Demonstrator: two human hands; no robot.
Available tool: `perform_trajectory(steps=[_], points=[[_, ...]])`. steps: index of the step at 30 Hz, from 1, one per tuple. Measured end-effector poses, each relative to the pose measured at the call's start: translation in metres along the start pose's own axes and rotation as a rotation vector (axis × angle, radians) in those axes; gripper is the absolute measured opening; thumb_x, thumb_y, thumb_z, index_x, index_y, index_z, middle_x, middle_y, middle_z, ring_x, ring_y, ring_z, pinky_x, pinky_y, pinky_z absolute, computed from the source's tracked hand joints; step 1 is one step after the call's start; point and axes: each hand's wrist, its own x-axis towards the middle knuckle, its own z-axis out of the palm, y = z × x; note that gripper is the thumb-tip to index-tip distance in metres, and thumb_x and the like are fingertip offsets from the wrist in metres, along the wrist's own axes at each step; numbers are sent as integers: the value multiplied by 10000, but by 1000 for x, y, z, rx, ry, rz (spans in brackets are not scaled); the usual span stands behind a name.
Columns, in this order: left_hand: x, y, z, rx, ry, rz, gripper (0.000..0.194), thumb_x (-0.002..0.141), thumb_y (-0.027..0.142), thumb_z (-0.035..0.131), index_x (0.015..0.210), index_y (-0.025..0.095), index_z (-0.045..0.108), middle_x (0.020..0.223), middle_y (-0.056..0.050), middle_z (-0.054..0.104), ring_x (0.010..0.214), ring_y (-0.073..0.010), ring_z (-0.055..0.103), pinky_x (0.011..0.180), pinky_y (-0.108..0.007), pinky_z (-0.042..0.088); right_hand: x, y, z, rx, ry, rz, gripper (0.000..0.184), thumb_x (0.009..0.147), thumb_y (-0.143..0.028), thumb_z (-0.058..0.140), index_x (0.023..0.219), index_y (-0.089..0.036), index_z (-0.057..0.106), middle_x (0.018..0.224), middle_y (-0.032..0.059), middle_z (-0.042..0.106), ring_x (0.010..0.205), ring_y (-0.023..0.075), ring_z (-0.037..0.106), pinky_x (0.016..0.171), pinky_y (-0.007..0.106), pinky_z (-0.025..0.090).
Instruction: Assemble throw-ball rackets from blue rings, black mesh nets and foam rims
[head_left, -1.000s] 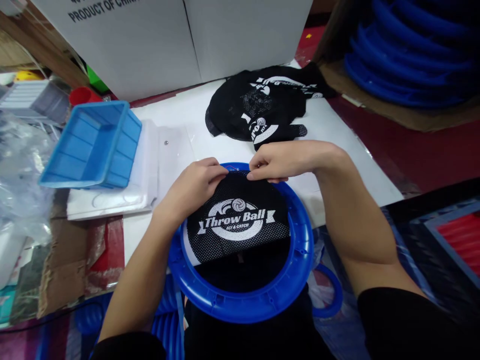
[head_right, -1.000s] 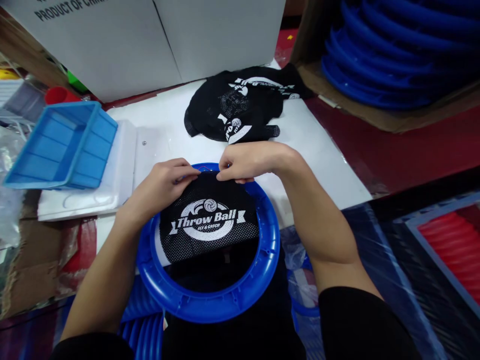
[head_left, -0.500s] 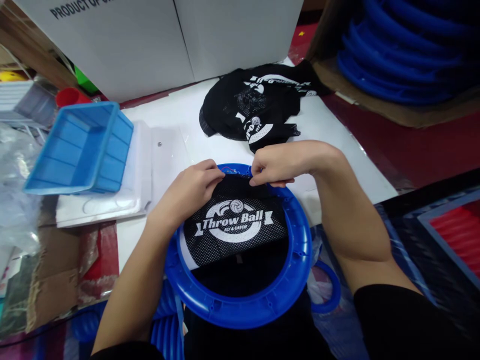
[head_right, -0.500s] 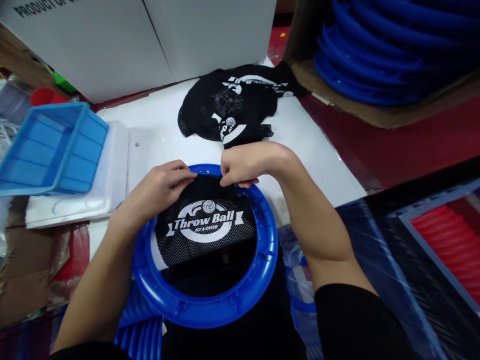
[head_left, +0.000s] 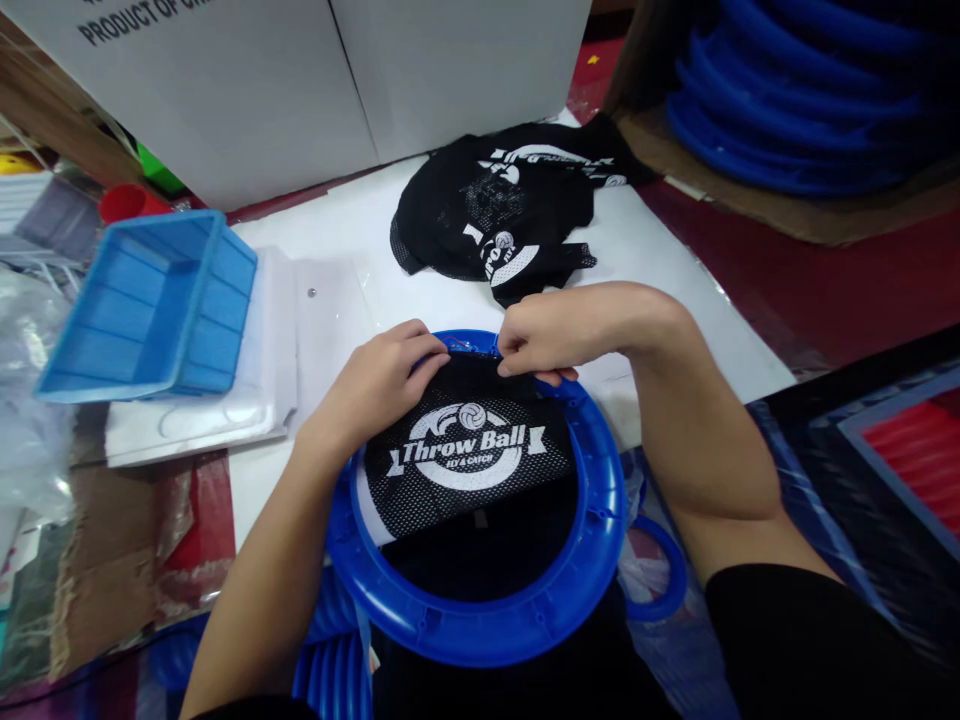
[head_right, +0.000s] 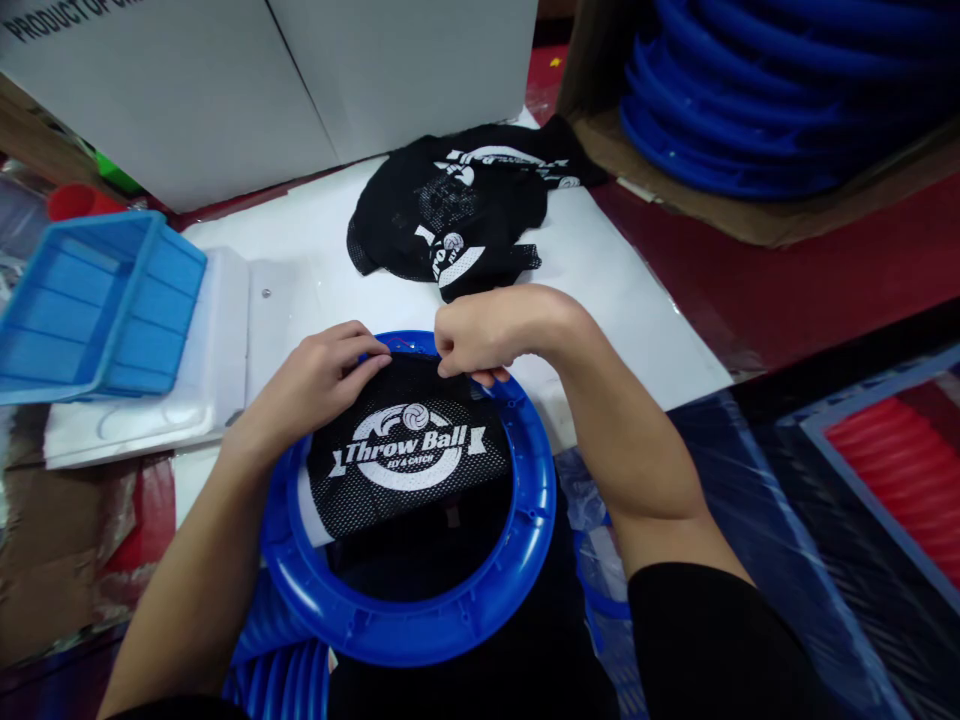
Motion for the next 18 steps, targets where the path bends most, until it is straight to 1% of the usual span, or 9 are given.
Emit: perform_trajectory(steps=[5, 8, 12, 15, 18], points=[[2, -1, 1, -121, 61, -70, 106, 1013, 253, 639, 976, 202, 725, 970, -40, 760, 860, -188, 671, 804, -347, 518, 0, 3, 1, 63, -4, 2, 392, 1016, -285, 571, 641, -177, 606, 625, 29, 683, 536, 148, 613, 610, 316, 438], [2, 0, 1, -147, 94, -68, 66, 993, 245, 671, 988, 208, 725, 949, -31, 772, 833, -178, 670, 816, -347, 528, 0, 4, 2, 74, 1, -10, 391, 1015, -323, 592, 652, -179, 613, 618, 25, 676, 535, 146, 604, 596, 308, 432], [2, -1, 1, -163, 106, -46, 72, 997, 240, 671, 1000, 218, 740, 947, -28, 770, 831, -173, 673, 803, -333, 530, 0, 4, 1, 78, 3, -15, 403, 1024, -348, 613, 659, -177, 619, 610, 22, 685, 536, 137, 607, 590, 288, 429], [1, 0, 1, -106, 79, -13, 129, 1015, 225, 641, 1067, 223, 759, 1005, -45, 758, 859, -180, 679, 785, -324, 528, 0, 5, 0, 60, 9, -31, 422, 1020, -337, 612, 629, -179, 606, 595, 23, 673, 528, 139, 598, 606, 302, 419], [-1, 3, 0, 71, 31, 29, 228, 1054, 232, 573, 1187, 237, 758, 1095, -76, 734, 890, -200, 686, 761, -323, 523, 1, 7, -1, 14, 18, -50, 448, 1012, -333, 584, 591, -182, 605, 579, 31, 655, 529, 149, 579, 613, 322, 398]])
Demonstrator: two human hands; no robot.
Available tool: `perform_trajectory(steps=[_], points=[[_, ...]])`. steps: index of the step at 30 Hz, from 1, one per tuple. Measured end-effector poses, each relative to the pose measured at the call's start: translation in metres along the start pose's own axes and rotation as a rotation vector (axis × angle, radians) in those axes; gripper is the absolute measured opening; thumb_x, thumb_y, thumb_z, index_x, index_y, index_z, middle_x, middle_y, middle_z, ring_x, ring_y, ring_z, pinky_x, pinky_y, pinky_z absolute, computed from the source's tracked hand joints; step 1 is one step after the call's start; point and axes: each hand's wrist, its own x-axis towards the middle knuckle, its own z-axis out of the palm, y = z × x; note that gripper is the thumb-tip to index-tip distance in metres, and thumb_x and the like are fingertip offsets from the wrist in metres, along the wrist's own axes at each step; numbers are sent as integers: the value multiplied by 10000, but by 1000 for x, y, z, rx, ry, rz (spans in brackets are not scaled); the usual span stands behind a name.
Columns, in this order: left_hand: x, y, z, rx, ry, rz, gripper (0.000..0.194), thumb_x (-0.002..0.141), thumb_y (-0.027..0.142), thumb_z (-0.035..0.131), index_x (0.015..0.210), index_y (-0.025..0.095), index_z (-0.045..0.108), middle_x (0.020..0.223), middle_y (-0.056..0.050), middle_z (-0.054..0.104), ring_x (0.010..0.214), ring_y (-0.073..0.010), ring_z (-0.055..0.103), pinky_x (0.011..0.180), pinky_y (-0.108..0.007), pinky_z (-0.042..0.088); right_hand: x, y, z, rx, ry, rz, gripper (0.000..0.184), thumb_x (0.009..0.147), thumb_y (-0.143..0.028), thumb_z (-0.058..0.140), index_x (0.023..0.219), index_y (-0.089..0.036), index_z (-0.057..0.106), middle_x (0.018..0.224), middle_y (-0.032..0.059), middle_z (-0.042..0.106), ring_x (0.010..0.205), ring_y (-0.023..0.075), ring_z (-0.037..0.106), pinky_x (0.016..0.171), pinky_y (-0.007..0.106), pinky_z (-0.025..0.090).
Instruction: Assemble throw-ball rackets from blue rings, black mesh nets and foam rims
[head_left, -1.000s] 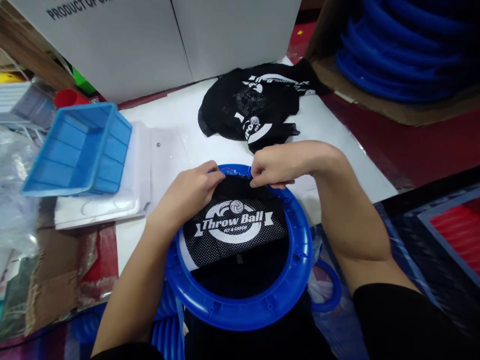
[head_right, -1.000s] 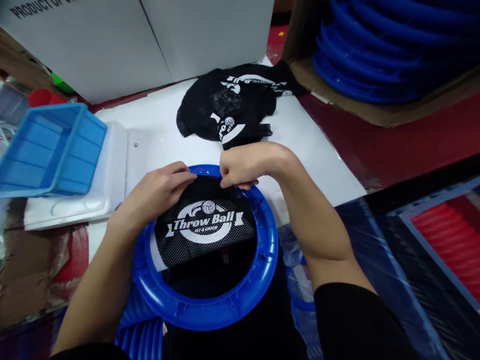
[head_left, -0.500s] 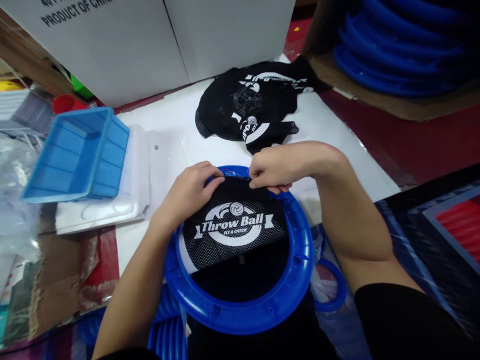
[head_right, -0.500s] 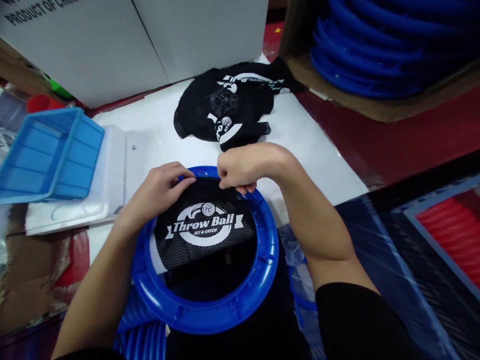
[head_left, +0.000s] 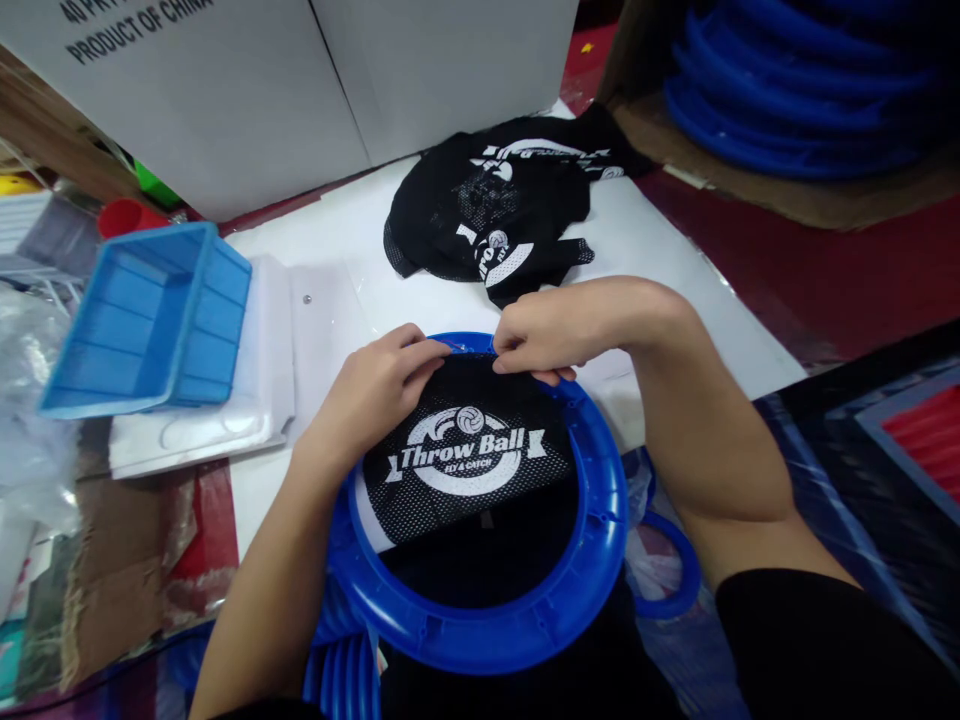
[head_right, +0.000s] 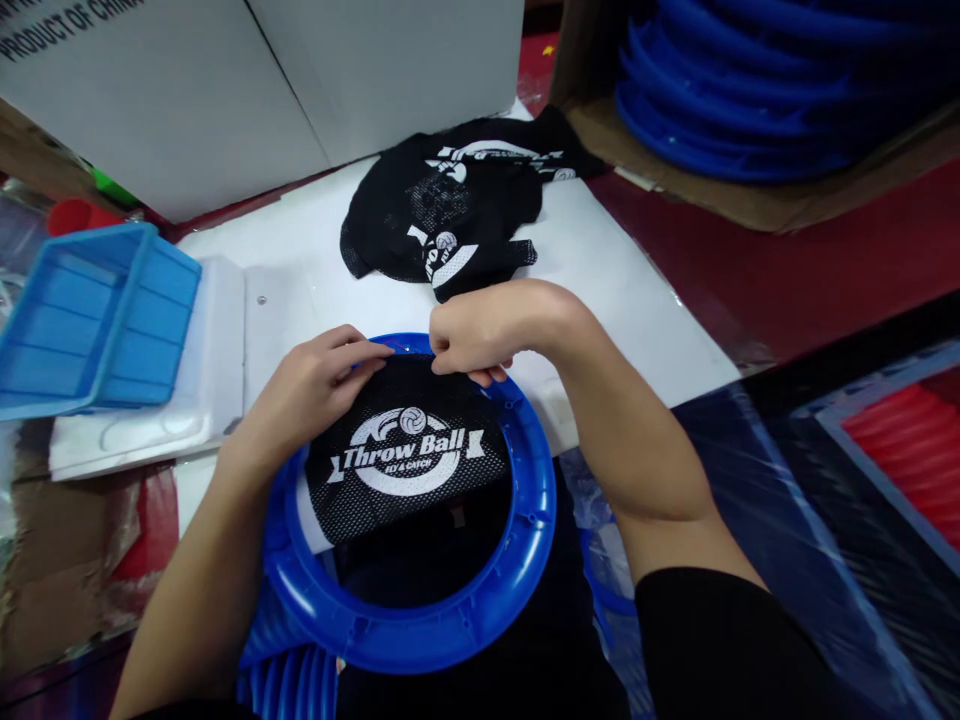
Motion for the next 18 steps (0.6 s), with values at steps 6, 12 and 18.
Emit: perform_trajectory(steps=[6, 12, 18], points=[[-3, 8, -5, 231, -55, 32, 269, 1084, 239, 515, 1268, 231, 711, 1129, -96, 714, 891, -213, 677, 669, -296, 488, 1, 3, -1, -45, 40, 5, 361, 991, -335, 639, 664, -182, 652, 590, 11, 647, 547, 138, 546, 598, 310, 357], [0, 6, -3, 159, -84, 20, 253, 1089, 229, 503, 1235, 205, 709, 1091, -91, 701, 941, -228, 669, 756, -324, 521, -1, -5, -3, -80, 231, -78, 260, 987, -357, 636, 803, -179, 679, 691, 6, 633, 633, 139, 513, 637, 309, 318], [0, -1, -5, -22, -112, -21, 242, 1074, 227, 526, 1234, 218, 708, 1104, -78, 691, 982, -234, 677, 860, -369, 540, 3, -13, -3, -53, 237, -86, 169, 943, -216, 607, 783, -179, 649, 734, 13, 637, 683, 153, 520, 667, 314, 317]])
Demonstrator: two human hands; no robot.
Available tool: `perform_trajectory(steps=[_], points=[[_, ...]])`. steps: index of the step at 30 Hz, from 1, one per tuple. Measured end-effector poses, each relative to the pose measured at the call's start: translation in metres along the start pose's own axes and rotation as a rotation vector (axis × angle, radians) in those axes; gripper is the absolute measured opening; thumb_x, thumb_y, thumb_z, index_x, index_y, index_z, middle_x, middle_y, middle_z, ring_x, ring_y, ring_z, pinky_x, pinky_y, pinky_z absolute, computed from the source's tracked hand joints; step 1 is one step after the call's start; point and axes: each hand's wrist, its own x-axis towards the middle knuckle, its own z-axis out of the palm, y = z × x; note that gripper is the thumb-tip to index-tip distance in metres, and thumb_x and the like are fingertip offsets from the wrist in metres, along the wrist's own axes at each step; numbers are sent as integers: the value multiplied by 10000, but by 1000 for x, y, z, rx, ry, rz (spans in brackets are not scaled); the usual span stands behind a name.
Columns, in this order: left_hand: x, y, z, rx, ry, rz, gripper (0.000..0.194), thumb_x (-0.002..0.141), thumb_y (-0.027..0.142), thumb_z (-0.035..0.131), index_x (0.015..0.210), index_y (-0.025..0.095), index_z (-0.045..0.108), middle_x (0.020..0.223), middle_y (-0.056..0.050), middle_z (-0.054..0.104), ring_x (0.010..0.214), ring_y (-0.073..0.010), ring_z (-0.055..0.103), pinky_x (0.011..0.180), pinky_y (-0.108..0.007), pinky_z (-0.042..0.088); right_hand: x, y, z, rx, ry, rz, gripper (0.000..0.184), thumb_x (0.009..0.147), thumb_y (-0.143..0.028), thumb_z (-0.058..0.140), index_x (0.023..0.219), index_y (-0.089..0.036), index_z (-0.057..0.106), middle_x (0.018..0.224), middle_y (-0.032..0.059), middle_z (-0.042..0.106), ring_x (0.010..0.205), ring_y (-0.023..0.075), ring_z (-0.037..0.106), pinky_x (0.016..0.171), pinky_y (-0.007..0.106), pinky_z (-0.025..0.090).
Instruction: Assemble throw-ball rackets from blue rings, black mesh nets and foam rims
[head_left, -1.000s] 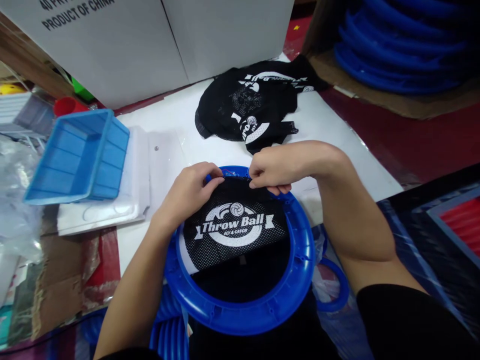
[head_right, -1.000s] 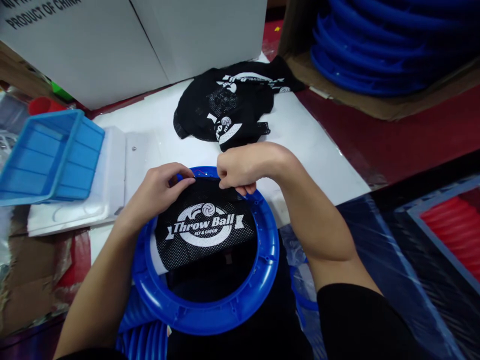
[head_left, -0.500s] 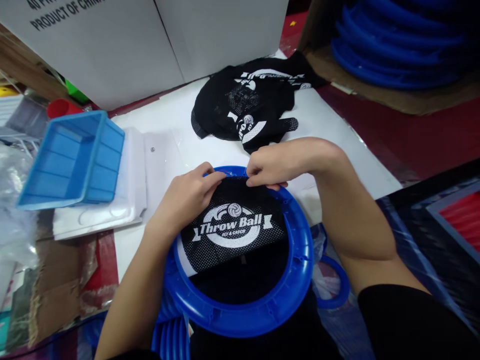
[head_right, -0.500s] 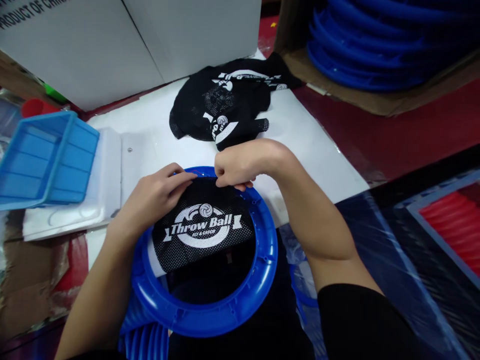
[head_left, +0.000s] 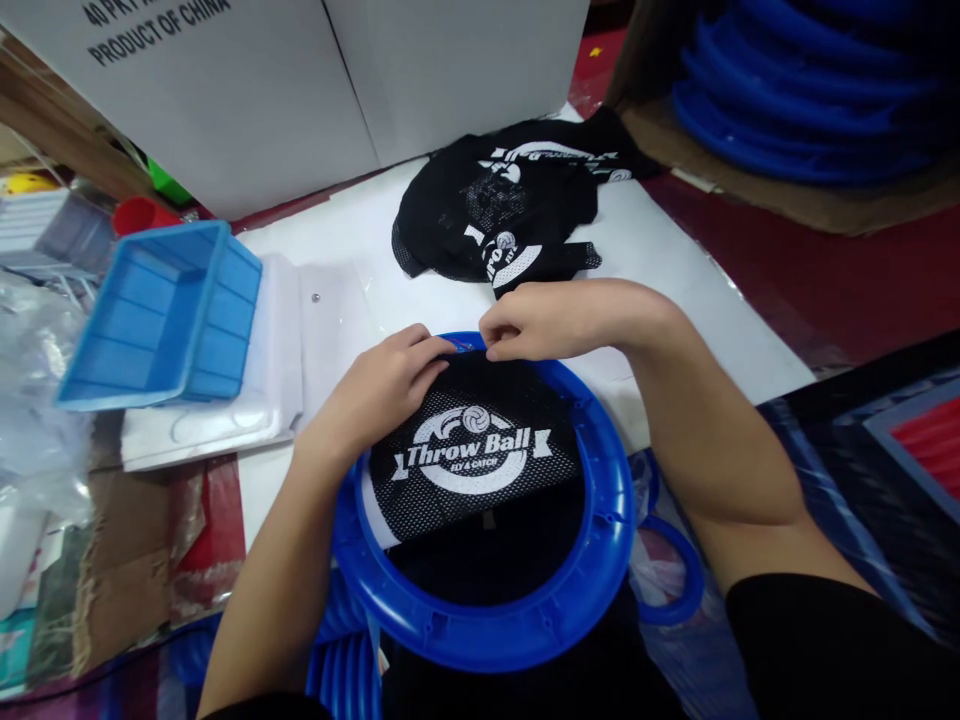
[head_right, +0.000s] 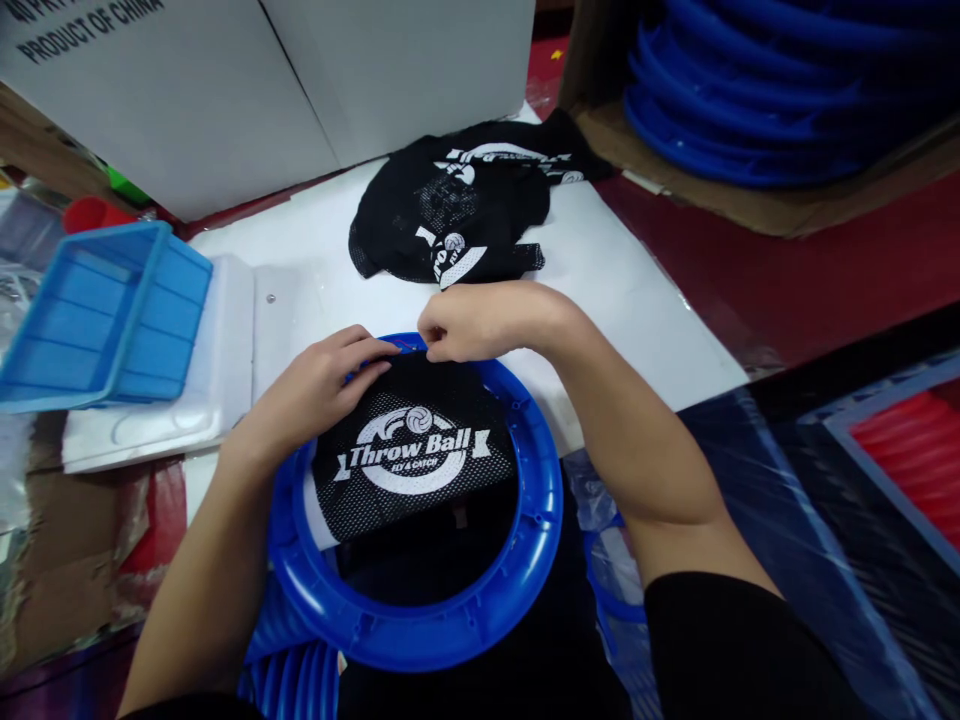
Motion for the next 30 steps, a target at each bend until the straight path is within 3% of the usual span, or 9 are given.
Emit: perform_trajectory(steps=[7, 11, 14, 19, 21, 23, 28, 30], points=[[-5, -7, -8, 17, -22, -66, 183, 1064, 195, 528, 1180, 188, 670, 1063, -77, 703, 988, -243, 675, 882, -388, 528, 5, -4, 7, 39, 101, -106, 186, 971, -236, 581, 795, -188, 618, 709, 6, 609, 701, 160, 518, 700, 317, 337], [-8, -1, -13, 186, 61, -164, 171, 1067, 198, 530, 1197, 173, 638, 1152, -114, 672, 1008, -260, 662, 814, -374, 520, 7, 0, 11, -19, 161, -157, 255, 1008, -318, 578, 788, -193, 605, 720, 8, 611, 681, 153, 502, 679, 317, 323], [-11, 11, -20, 318, 92, -138, 92, 1047, 236, 594, 1096, 171, 637, 1154, -123, 655, 1011, -273, 647, 763, -365, 496, 8, 5, 12, -75, 171, -136, 231, 1001, -290, 586, 792, -194, 611, 723, 10, 619, 655, 147, 494, 652, 319, 311], [-15, 29, -16, 150, -288, 86, 141, 1001, 319, 704, 972, 189, 660, 985, -42, 678, 879, -210, 660, 686, -318, 449, 9, 9, 12, -95, 175, -129, 196, 994, -229, 577, 808, -196, 628, 736, 9, 639, 650, 146, 510, 644, 319, 323], [-14, 29, -10, 109, -355, 103, 128, 995, 317, 706, 1009, 192, 685, 988, -39, 686, 870, -204, 668, 671, -310, 446, 10, 9, 13, -92, 199, -139, 181, 1005, -257, 589, 849, -197, 660, 742, 10, 648, 659, 152, 525, 647, 319, 322], [-11, 25, -7, 83, -303, 107, 122, 1025, 304, 653, 1026, 188, 693, 997, -47, 693, 881, -204, 671, 696, -313, 468, 12, 8, 14, -77, 261, -132, 153, 1011, -286, 607, 924, -198, 697, 762, 14, 662, 680, 161, 542, 654, 319, 323], [-3, -2, -6, 37, 174, 8, 148, 1055, 208, 568, 1084, 191, 713, 1087, -82, 708, 1009, -226, 665, 860, -356, 532, 24, 8, 22, -39, 452, -154, 118, 988, -235, 633, 972, -179, 735, 902, 51, 707, 844, 194, 604, 755, 318, 378], [1, -13, -4, 9, 270, -14, 148, 1037, 189, 601, 1101, 193, 735, 1096, -82, 717, 1032, -230, 668, 900, -368, 540, 30, 9, 25, -30, 468, -176, 123, 975, -208, 631, 936, -172, 741, 929, 61, 706, 875, 196, 608, 790, 318, 395]])
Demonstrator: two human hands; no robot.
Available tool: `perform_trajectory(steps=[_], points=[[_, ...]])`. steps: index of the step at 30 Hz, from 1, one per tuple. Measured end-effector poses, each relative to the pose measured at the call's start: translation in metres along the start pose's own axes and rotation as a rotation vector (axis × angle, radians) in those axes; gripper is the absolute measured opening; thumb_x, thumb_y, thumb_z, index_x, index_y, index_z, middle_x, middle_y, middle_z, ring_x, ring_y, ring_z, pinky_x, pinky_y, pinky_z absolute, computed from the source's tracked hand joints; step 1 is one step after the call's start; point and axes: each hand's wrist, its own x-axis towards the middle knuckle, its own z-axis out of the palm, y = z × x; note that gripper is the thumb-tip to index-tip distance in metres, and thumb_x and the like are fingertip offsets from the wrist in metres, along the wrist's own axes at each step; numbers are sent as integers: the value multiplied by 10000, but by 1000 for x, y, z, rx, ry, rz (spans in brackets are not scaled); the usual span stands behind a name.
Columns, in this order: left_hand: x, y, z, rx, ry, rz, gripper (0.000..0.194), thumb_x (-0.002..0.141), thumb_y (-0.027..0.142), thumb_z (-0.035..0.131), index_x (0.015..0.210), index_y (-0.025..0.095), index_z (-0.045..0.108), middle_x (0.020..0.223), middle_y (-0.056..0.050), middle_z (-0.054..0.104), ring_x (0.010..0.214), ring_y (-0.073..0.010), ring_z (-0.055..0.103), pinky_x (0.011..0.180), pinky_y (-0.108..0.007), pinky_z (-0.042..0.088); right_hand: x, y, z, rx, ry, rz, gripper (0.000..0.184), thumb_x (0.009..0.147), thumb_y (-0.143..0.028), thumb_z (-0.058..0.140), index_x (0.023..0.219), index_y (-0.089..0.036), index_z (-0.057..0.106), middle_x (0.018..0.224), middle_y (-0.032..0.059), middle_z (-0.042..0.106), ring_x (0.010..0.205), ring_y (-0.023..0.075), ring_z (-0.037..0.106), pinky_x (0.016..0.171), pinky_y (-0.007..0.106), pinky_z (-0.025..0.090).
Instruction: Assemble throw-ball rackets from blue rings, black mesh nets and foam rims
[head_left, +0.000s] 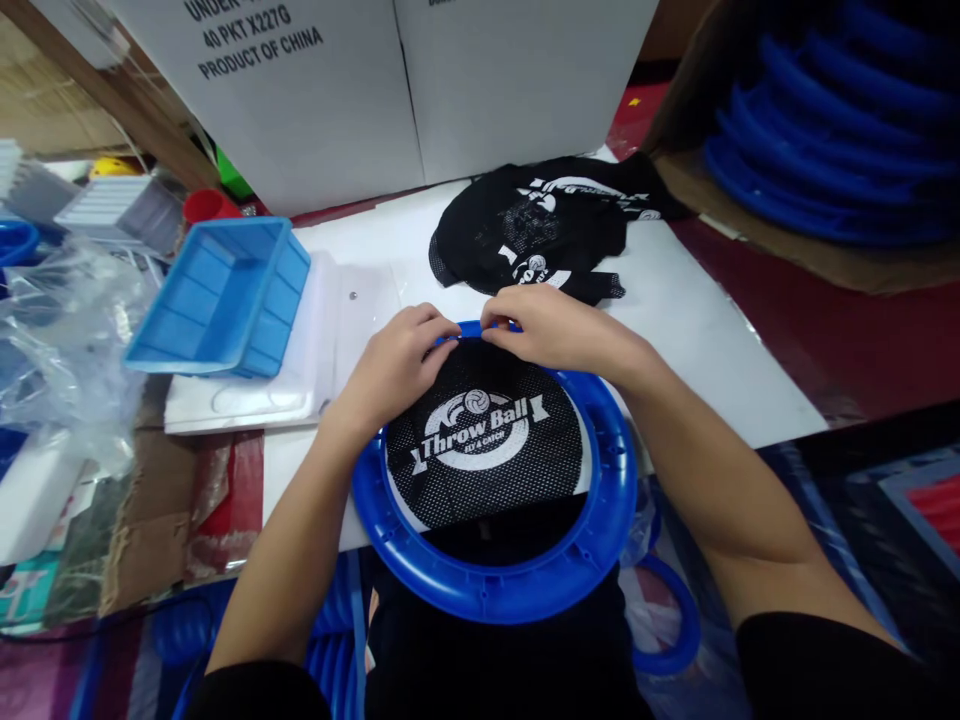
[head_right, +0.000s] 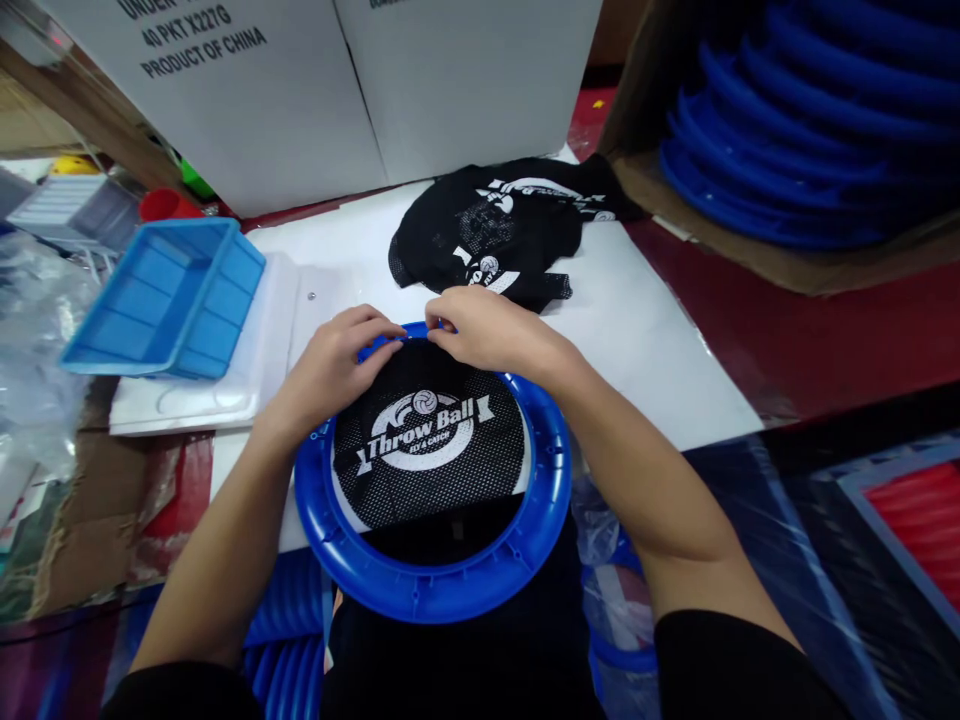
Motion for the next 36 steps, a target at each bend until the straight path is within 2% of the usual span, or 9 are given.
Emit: perform_trajectory(steps=[4, 17, 23, 36], points=[[6, -12, 8, -57, -11, 24, 138, 1014, 180, 639, 1072, 203, 762, 1091, -72, 737, 1038, -226, 674, 945, -385, 542, 5, 3, 5, 69, 18, -13, 127, 949, -213, 646, 898, -177, 756, 916, 53, 702, 855, 186, 609, 793, 312, 410], [9, -12, 17, -175, 38, 24, 155, 957, 98, 610, 964, 221, 703, 947, -30, 750, 900, -192, 672, 876, -356, 538, 10, -1, 9, 121, -28, 75, 119, 931, -183, 659, 851, -164, 745, 817, 26, 699, 751, 151, 576, 723, 290, 388], [8, -14, 19, -174, 36, 73, 168, 1008, 144, 575, 989, 212, 727, 999, -63, 741, 938, -202, 683, 886, -365, 545, 11, 0, 10, 143, -42, 86, 145, 961, -192, 640, 866, -157, 744, 834, 34, 718, 773, 155, 603, 734, 287, 400], [7, -11, 20, -120, 34, 48, 208, 1030, 155, 552, 1051, 217, 749, 1034, -74, 734, 964, -209, 681, 891, -376, 561, 12, 0, 9, 131, -35, 104, 157, 968, -201, 636, 874, -167, 756, 866, 47, 749, 794, 169, 626, 742, 293, 411]])
